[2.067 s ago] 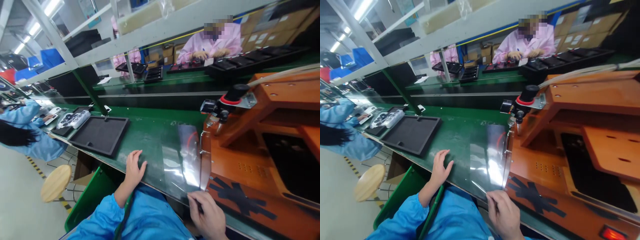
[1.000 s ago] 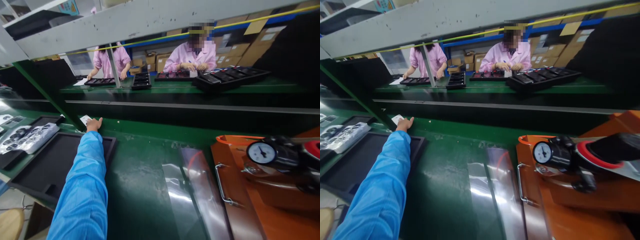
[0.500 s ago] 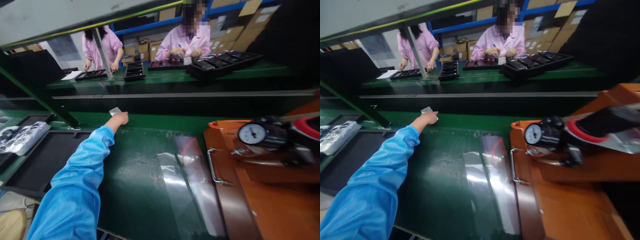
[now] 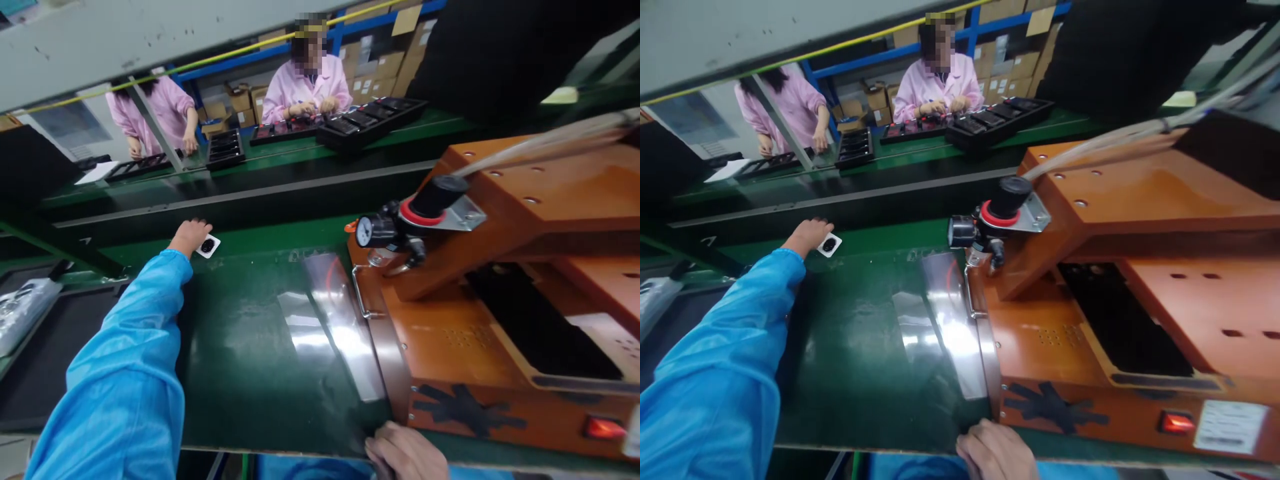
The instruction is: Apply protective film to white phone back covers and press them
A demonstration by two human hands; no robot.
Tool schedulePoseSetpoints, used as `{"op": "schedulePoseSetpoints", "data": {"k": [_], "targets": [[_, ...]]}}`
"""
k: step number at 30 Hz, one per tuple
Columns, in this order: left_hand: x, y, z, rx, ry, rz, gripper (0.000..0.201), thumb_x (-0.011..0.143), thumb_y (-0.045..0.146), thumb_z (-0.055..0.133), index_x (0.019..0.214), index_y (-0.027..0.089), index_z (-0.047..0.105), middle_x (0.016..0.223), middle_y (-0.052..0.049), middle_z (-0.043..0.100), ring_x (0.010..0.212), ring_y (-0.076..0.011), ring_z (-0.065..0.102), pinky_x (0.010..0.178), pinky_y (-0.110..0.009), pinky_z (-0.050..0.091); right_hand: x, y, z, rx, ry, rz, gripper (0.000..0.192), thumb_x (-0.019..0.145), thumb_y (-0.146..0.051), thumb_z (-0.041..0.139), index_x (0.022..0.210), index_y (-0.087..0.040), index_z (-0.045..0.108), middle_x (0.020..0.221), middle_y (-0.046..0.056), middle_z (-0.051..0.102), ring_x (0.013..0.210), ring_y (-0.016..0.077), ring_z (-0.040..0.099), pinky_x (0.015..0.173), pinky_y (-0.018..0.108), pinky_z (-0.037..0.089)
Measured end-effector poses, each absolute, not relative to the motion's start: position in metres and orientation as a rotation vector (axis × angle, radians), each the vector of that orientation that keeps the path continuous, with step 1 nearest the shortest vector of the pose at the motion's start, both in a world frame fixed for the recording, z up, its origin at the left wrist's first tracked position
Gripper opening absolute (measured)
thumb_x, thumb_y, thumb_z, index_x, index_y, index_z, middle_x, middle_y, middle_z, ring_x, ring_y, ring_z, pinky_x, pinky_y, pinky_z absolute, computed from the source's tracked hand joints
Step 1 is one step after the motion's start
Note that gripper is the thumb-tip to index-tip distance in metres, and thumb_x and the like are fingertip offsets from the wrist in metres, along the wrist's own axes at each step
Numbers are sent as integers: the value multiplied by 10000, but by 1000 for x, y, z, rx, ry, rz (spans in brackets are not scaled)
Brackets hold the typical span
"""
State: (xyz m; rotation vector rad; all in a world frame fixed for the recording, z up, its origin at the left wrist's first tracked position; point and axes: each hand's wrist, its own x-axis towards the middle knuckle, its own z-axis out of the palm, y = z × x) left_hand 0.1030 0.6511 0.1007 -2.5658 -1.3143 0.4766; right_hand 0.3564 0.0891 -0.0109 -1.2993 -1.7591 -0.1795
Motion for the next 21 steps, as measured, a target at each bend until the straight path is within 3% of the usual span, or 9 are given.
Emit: {"op": "schedulePoseSetpoints", "data": {"k": [3, 6, 10, 13, 21], "targets": [[100, 644, 114, -2558, -1278, 523, 260, 1044, 397, 557, 1012, 171, 681, 1168, -177, 689, 1253, -334, 572, 1042, -397, 424, 355, 90, -6, -1283, -1751, -202, 187, 987, -51, 505, 1063, -192, 600, 706, -9, 661, 574, 131, 618, 575, 229, 510], [99, 634, 119, -2546, -1250, 570, 371, 1080, 464, 512, 1072, 125, 661, 994, -136, 686, 1147, -301, 579, 1029, -372, 417, 356, 92, -2, -1252, -1736, -202, 173, 997, -61, 497, 1061, -191, 592, 699, -10, 649, 566, 134, 601, 566, 238, 488], [107, 626, 109, -2537, -1207, 562, 306, 1091, 348, 446, 1224, 150, 637, 1240, -186, 664, 1248, -320, 539, 1060, -414, 418, 357, 91, -5, -1247, -1736, -170, 150, 1029, -70, 492, 1071, -183, 582, 711, -11, 644, 588, 124, 593, 587, 229, 493], [118, 629, 98, -2536, -1194, 586, 289, 1068, 316, 504, 1278, 171, 640, 1367, -180, 629, 1315, -333, 536, 1100, -480, 438, 357, 90, -8, -1247, -1769, -188, 143, 1043, -70, 494, 1075, -174, 586, 709, -10, 636, 594, 128, 584, 600, 240, 501], [127, 643, 104, -2493, -1192, 712, 336, 1000, 390, 679, 1248, 163, 662, 1288, -119, 676, 1197, -288, 640, 1051, -509, 529, 357, 91, -5, -1313, -1768, -227, 146, 1061, -99, 473, 1065, -175, 598, 706, -11, 635, 600, 133, 583, 595, 257, 469]]}}
